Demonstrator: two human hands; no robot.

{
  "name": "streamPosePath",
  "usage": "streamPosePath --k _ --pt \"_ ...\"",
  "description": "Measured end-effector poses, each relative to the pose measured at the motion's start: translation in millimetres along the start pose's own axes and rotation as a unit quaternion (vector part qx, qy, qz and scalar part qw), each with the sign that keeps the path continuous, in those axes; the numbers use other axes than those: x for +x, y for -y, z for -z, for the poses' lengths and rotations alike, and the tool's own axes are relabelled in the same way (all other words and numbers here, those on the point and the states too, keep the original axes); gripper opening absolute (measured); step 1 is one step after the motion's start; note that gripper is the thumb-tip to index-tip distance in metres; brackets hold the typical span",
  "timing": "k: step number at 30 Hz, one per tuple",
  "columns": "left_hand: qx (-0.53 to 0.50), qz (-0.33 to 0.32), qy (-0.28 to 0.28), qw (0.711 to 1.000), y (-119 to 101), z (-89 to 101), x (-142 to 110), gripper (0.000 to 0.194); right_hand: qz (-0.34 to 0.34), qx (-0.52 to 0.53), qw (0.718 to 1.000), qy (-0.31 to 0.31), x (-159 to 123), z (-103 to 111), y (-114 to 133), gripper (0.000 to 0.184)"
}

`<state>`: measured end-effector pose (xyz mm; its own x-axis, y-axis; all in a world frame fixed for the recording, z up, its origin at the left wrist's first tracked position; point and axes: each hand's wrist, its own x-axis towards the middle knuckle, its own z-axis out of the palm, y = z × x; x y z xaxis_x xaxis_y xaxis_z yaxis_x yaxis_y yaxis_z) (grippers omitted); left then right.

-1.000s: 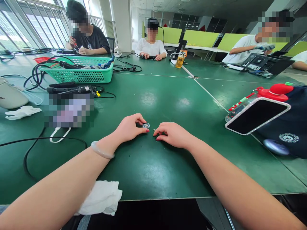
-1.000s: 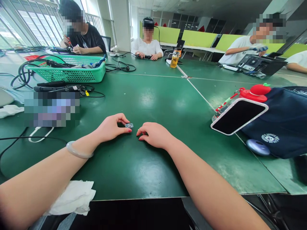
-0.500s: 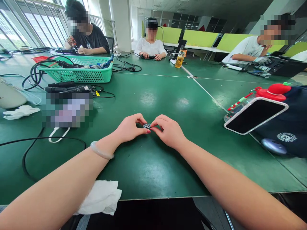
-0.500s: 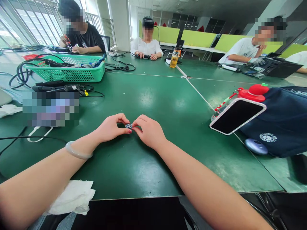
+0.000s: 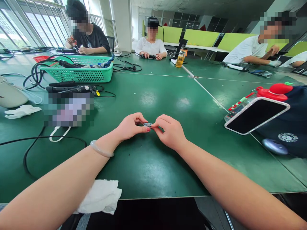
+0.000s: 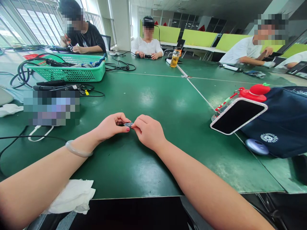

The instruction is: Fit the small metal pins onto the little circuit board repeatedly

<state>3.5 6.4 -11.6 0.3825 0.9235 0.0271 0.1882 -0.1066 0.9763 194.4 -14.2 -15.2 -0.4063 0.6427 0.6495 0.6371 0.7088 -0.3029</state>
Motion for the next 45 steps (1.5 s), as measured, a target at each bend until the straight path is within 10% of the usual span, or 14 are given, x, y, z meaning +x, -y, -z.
streamPosePath --k 9,23,34,45 --pt "0.151 -0.048 -0.036 0.987 -6 1.3 -2 0.032 0.028 -0.063 0.997 0.017 -1 -4 -2 0.02" --pt "-0.048 0.011 0.008 0.999 -3 1.0 -2 0.034 0.038 -0.061 0.997 -0.007 0 -2 0 0.027" --pt "0.022 0.046 -0.063 0.997 -1 3.6 2 0.038 -0.186 -0.026 0.96 0.21 5 13 -25 0.014" --pt "0.038 0.038 -0.039 0.998 1 2.5 2 0.036 -0.159 -0.015 0.953 0.259 9 1 -14 0.012"
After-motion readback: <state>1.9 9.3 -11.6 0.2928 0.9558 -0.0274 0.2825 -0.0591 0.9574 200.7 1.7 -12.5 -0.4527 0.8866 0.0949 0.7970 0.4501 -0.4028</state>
